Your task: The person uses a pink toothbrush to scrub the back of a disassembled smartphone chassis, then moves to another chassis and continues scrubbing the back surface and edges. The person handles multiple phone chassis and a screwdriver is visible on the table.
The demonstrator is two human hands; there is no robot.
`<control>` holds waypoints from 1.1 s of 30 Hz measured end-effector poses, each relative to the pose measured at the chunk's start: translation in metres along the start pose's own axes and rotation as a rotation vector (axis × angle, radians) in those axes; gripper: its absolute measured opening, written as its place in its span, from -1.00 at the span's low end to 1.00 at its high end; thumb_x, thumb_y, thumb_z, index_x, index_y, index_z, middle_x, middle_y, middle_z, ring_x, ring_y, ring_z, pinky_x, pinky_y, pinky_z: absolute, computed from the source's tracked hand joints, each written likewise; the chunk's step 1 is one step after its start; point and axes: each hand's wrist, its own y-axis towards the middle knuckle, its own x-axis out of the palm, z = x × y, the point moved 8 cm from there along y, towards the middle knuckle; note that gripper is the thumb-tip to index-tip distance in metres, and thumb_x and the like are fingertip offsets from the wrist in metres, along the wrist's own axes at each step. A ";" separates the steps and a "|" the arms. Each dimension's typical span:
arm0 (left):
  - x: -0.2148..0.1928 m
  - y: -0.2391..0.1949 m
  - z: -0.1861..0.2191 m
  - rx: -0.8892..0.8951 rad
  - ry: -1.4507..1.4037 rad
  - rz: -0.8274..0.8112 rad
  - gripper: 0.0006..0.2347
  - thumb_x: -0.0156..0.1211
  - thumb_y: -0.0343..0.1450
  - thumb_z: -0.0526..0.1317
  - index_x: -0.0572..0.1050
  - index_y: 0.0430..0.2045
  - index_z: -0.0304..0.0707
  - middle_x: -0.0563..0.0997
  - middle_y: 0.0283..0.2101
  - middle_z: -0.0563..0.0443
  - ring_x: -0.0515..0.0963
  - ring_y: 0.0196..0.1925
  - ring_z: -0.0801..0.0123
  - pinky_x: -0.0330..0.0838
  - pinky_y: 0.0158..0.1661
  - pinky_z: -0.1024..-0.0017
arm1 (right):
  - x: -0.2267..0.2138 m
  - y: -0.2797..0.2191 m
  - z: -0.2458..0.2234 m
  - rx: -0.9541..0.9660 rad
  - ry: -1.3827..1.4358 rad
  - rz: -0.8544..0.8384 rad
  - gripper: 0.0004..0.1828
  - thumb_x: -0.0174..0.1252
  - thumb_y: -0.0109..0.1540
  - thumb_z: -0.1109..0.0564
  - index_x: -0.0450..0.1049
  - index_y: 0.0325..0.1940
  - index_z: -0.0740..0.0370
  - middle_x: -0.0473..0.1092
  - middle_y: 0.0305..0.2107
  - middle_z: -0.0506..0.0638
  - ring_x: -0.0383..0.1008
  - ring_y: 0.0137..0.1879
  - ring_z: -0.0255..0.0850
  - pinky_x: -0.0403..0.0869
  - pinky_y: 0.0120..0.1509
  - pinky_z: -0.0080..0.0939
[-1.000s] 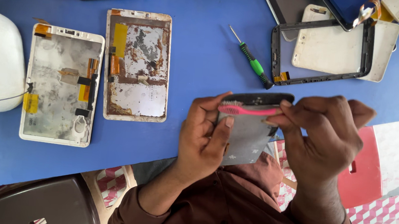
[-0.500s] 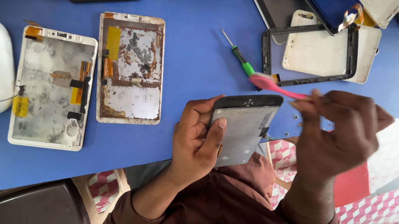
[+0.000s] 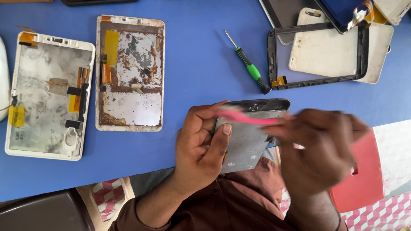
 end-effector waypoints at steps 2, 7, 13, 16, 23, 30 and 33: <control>0.000 0.000 0.001 0.036 -0.012 -0.003 -0.75 -0.01 0.61 -0.46 0.25 0.18 -0.47 0.61 -0.04 -0.11 0.45 -0.27 0.72 0.34 -0.31 0.68 | 0.004 -0.006 0.004 0.049 -0.014 -0.014 -0.74 0.54 0.17 0.20 0.51 -0.37 0.14 0.46 -0.34 -0.10 0.31 -0.19 -0.23 0.15 0.11 -0.18; -0.001 0.000 0.006 0.065 -0.001 0.026 -0.74 -0.03 0.61 -0.46 0.24 0.20 -0.49 0.61 -0.02 -0.16 0.54 -0.14 0.62 0.44 -0.19 0.63 | 0.003 -0.018 0.017 0.100 -0.040 0.062 -0.79 0.49 0.28 0.21 0.52 -0.26 0.19 0.49 -0.25 -0.11 0.36 -0.13 -0.28 0.18 0.17 -0.24; 0.000 0.004 0.010 0.088 -0.022 0.032 -0.73 -0.04 0.59 -0.47 0.22 0.19 -0.53 0.58 0.06 -0.22 0.58 0.02 0.55 0.48 0.01 0.60 | 0.008 -0.017 0.013 0.099 -0.053 -0.024 -0.71 0.48 0.30 0.25 0.46 -0.35 0.18 0.49 -0.30 -0.13 0.38 -0.18 -0.28 0.17 0.15 -0.18; -0.005 0.003 0.009 0.081 0.002 0.059 -0.74 -0.03 0.56 -0.47 0.23 0.14 -0.53 0.59 0.00 -0.21 0.56 -0.10 0.61 0.45 -0.11 0.64 | 0.010 -0.010 0.007 0.102 -0.021 -0.023 -0.77 0.51 0.27 0.18 0.53 -0.32 0.17 0.48 -0.32 -0.11 0.34 -0.18 -0.24 0.18 0.14 -0.18; -0.004 0.001 0.005 0.075 -0.031 0.038 -0.74 0.00 0.61 -0.47 0.24 0.19 -0.52 0.59 0.04 -0.20 0.52 -0.14 0.66 0.40 -0.19 0.68 | 0.011 -0.014 0.010 0.095 0.062 -0.119 -0.77 0.54 0.24 0.11 0.62 -0.15 0.18 0.47 -0.27 -0.12 0.37 -0.16 -0.26 0.18 0.13 -0.22; -0.003 0.004 0.013 0.130 0.006 0.043 -0.76 -0.02 0.63 -0.48 0.23 0.18 -0.51 0.59 0.04 -0.20 0.60 -0.02 0.58 0.51 -0.02 0.61 | -0.004 0.013 0.020 0.151 0.050 -0.100 -0.81 0.56 0.27 0.15 0.63 -0.18 0.18 0.51 -0.30 -0.14 0.44 -0.20 -0.32 0.16 0.17 -0.21; -0.002 0.004 0.001 -0.015 -0.058 0.036 -0.75 -0.01 0.56 -0.47 0.24 0.13 -0.51 0.61 -0.04 -0.21 0.45 -0.41 0.69 0.34 -0.45 0.72 | 0.006 0.008 0.009 0.058 0.026 -0.149 -0.80 0.54 0.11 0.16 0.64 -0.29 0.20 0.51 -0.36 -0.06 0.42 -0.18 -0.20 0.17 0.13 -0.14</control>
